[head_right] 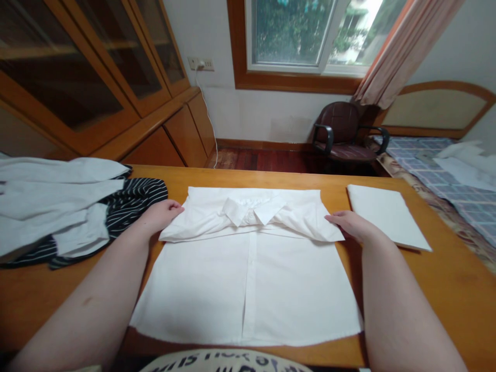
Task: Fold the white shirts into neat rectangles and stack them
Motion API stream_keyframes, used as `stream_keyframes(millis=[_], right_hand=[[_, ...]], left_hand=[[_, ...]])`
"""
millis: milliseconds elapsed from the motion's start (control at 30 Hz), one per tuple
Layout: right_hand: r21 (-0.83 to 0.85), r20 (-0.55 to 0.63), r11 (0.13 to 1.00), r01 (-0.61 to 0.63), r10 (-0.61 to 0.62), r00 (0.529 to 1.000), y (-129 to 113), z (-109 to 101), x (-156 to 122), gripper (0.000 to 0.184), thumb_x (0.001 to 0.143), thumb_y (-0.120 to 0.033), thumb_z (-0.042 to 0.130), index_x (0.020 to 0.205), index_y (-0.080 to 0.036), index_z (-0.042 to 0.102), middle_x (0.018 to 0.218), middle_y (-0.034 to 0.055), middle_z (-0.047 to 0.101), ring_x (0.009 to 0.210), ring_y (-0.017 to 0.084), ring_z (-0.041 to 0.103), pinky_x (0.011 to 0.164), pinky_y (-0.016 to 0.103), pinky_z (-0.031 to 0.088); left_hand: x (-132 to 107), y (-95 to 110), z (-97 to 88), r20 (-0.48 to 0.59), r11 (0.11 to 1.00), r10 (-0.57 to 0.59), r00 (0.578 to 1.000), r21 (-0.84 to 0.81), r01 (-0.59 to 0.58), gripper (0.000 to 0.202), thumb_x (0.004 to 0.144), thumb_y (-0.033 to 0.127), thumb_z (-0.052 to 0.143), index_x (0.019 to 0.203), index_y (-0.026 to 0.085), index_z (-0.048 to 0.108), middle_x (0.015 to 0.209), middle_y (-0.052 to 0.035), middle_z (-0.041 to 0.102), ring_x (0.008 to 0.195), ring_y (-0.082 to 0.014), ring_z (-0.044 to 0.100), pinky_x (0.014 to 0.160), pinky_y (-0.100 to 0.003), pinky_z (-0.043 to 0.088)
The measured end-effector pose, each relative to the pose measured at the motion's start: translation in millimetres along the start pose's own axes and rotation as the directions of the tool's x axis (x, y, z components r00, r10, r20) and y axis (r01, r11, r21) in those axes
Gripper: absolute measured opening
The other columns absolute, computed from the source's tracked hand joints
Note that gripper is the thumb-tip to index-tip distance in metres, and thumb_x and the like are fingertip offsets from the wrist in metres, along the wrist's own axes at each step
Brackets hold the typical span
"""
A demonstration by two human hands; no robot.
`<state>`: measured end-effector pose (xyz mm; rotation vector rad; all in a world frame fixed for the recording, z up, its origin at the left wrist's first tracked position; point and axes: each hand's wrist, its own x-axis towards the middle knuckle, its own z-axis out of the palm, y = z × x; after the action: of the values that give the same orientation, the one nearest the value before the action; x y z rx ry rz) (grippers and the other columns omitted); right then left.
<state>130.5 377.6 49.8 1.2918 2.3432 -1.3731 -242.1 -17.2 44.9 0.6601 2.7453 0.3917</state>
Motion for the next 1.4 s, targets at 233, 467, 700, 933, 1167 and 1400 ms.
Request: stream_keyframes(millis=[233,467,700,933,1167,1400], right_hand=[[0.189,0.186,0.982,-0.013,-0.023,0.982,-9.6,-3.6,-14.2,0.035,0.069,-0.055,0.064,0.070,-0.019,0.062,0.074,0.0065,0.068,0.064,0.018,0.061,0.054,0.026,0.047],[-0.066,0.079,0.998,-0.010,0.015,0.997,-15.1,1.0,-9.3,0.034,0.068,-0.052,0.063,0.065,-0.019,0.059,0.057,0.0016,0.060,0.050,0.015,0.051,0.048,0.027,0.037],[-0.257,-0.068,0.966,0.002,-0.020,0.997,-8.4,2.5,1.9,0.029,0.071,-0.049,0.058,0.068,-0.019,0.057,0.058,0.0014,0.060,0.051,0.015,0.052,0.049,0.027,0.037],[-0.485,-0.364,0.874,0.013,-0.215,0.906,-24.3,18.0,-1.1,0.045,0.069,-0.039,0.062,0.107,-0.015,0.061,0.101,0.0132,0.067,0.077,0.024,0.064,0.066,0.032,0.048],[-0.550,0.025,0.764,0.338,-0.390,0.921,-4.8,30.5,11.4,0.065,0.063,-0.019,0.055,0.128,-0.014,0.055,0.132,0.0132,0.054,0.118,0.028,0.053,0.100,0.034,0.040],[-0.569,0.069,0.774,0.278,-0.292,0.954,-18.9,36.2,-6.3,0.078,0.061,-0.022,0.062,0.136,-0.015,0.046,0.151,0.0131,0.029,0.131,0.030,0.040,0.107,0.036,0.032]], left_hand=[[1.9,0.1,0.8,-0.070,1.000,-0.009,0.997,0.017,0.010,0.028,0.076,0.040,0.048,0.086,0.019,0.064,0.088,-0.0070,0.070,0.078,-0.0226,0.063,0.067,-0.029,0.045],[-4.6,-0.4,-5.9,-0.023,0.999,-0.026,0.999,-0.029,0.026,0.031,0.073,0.047,0.052,0.082,0.020,0.064,0.082,-0.0046,0.070,0.072,-0.0212,0.063,0.064,-0.028,0.045],[-4.9,0.9,-7.9,0.008,0.998,-0.056,0.998,0.016,0.056,0.025,0.073,0.038,0.056,0.088,0.019,0.063,0.089,-0.0062,0.070,0.078,-0.0226,0.064,0.070,-0.029,0.048],[-22.8,30.9,2.8,-0.103,0.940,0.340,0.935,0.079,-0.333,0.040,0.084,0.036,0.043,0.116,0.018,0.059,0.121,-0.0106,0.061,0.111,-0.0254,0.057,0.097,-0.034,0.041],[-15.9,27.3,33.2,0.255,0.802,0.554,0.793,0.092,-0.590,0.069,0.079,0.029,0.048,0.145,0.017,0.032,0.155,-0.0108,0.015,0.142,-0.0277,0.013,0.114,-0.043,0.017],[-20.0,27.8,28.0,0.308,0.800,0.544,0.780,0.091,-0.593,0.072,0.075,0.026,0.050,0.145,0.023,0.032,0.156,-0.0082,0.011,0.143,-0.0301,0.004,0.113,-0.049,0.013]])
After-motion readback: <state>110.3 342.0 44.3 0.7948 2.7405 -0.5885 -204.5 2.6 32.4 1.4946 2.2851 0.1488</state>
